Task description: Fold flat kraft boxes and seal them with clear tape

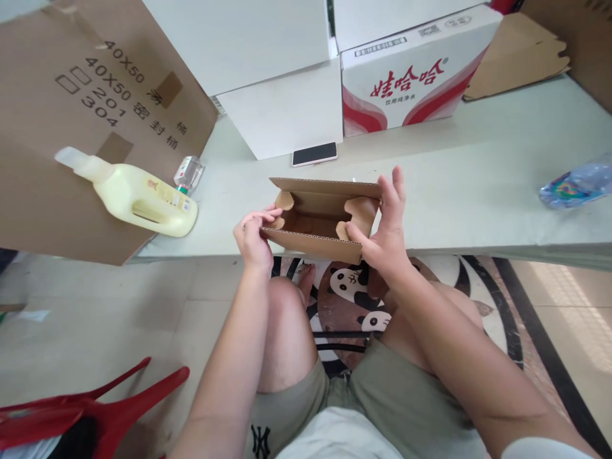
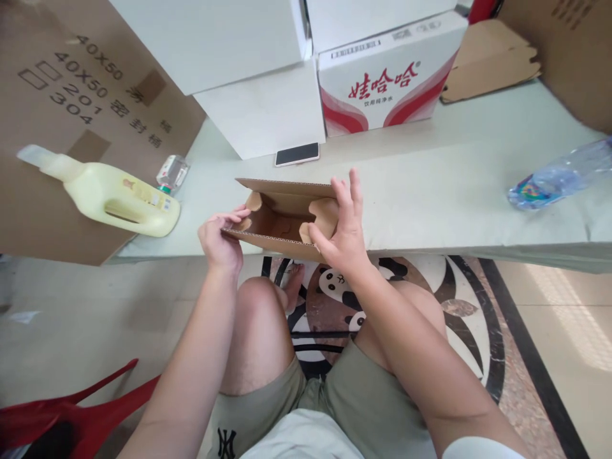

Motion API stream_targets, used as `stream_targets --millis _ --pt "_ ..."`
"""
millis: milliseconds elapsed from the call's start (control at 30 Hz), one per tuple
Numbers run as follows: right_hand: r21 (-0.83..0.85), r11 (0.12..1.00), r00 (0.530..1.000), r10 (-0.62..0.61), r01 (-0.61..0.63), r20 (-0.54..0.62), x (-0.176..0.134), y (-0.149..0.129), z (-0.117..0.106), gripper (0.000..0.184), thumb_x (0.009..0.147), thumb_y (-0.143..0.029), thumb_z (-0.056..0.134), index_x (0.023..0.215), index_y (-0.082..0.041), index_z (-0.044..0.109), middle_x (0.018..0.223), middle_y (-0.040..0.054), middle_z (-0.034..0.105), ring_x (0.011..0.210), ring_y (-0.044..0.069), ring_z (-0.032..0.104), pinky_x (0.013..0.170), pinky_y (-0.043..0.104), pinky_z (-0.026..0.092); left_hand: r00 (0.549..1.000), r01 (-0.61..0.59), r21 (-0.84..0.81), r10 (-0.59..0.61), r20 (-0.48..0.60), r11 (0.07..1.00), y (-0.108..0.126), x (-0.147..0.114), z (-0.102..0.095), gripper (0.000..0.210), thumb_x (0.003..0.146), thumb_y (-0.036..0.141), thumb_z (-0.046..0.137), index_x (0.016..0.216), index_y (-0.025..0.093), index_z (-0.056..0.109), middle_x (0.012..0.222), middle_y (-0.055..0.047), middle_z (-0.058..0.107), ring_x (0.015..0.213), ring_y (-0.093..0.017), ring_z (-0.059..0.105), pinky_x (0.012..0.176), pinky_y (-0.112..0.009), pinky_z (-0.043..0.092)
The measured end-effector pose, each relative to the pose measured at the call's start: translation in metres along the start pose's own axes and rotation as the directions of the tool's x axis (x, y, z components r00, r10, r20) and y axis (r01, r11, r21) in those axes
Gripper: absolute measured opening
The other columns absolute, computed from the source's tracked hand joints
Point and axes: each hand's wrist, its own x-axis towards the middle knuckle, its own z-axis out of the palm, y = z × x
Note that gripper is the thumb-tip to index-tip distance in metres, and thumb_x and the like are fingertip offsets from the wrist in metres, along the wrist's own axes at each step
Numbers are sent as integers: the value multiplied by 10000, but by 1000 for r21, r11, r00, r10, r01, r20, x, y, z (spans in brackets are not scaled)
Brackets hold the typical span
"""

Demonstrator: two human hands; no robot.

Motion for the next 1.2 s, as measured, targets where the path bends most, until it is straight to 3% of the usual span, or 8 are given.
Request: stream_targets --millis 267,500,733,833,933,1033,1100,1200 --pt "19 996 997 81 -82 17 0 4 2 799 888 -340 605 1557 -301 169 1550 124 399 1455 290 390 1204 585 304 1000 25 70 -24 -18 997 2 7 9 232 770 245 458 614 216 627 714 -47 762 976 -237 734 938 -406 541" --pt "-12 998 998 62 -62 -6 2 3 -6 440 893 -237 557 1331 -248 510 1359 104 601 1365 282 512 1176 544 385 1000 -9 133 10 -10 991 -7 16 14 265 898 306 477 679 210 592 722 -41 718 940 -217 719 925 -376 531" --pt "59 997 999 -49 49 9 -2 13 -15 249 972 -283 470 986 -245 715 1148 51 735 1234 265 634 1191 591 363 980 -191 379 151 133 906 -20 27 16 398 857 530 673 1114 226 676 1242 -105 656 1167 -240 626 1067 -408 448" --pt "104 991 997 -80 81 -12 -7 25 -16 282 989 -270 455 1040 -288 732 1206 30 721 1327 270 569 1177 578 383 969 -174 399 85 232 900 -20 33 17 313 862 496 671 921 205 772 1172 -112 709 1159 -264 642 1094 -441 442" --pt "76 993 995 -93 91 21 -12 38 -14 375 975 -357 494 1330 -327 610 1465 51 564 1420 301 467 1165 582 385 974 -99 356 17 228 929 -21 40 13 281 843 460 696 892 203 799 1082 -101 758 1102 -262 679 1075 -465 469" --pt "79 993 994 95 -92 -44 -13 50 -9 562 988 -468 448 1521 -301 385 1584 104 416 1453 310 418 1147 580 393 991 23 268 -58 122 963 -25 50 1 292 782 460 753 890 194 804 1080 -105 769 1121 -268 683 1078 -456 473" --pt "79 947 950 313 -311 -19 -12 56 -3 572 1007 -520 381 1509 -246 403 1531 140 482 1420 308 462 1126 575 416 988 149 172 -153 13 974 -29 57 -9 322 727 466 796 882 184 799 1052 -109 774 1081 -267 700 1048 -435 500" --pt "93 902 882 385 -422 272 -11 57 7 625 1007 -610 281 1416 -215 541 1427 134 598 1365 295 529 1142 550 414 956 286 43 -282 -87 957 -35 68 -20 352 676 456 826 887 179 784 990 -100 776 935 -234 729 888 -362 578"
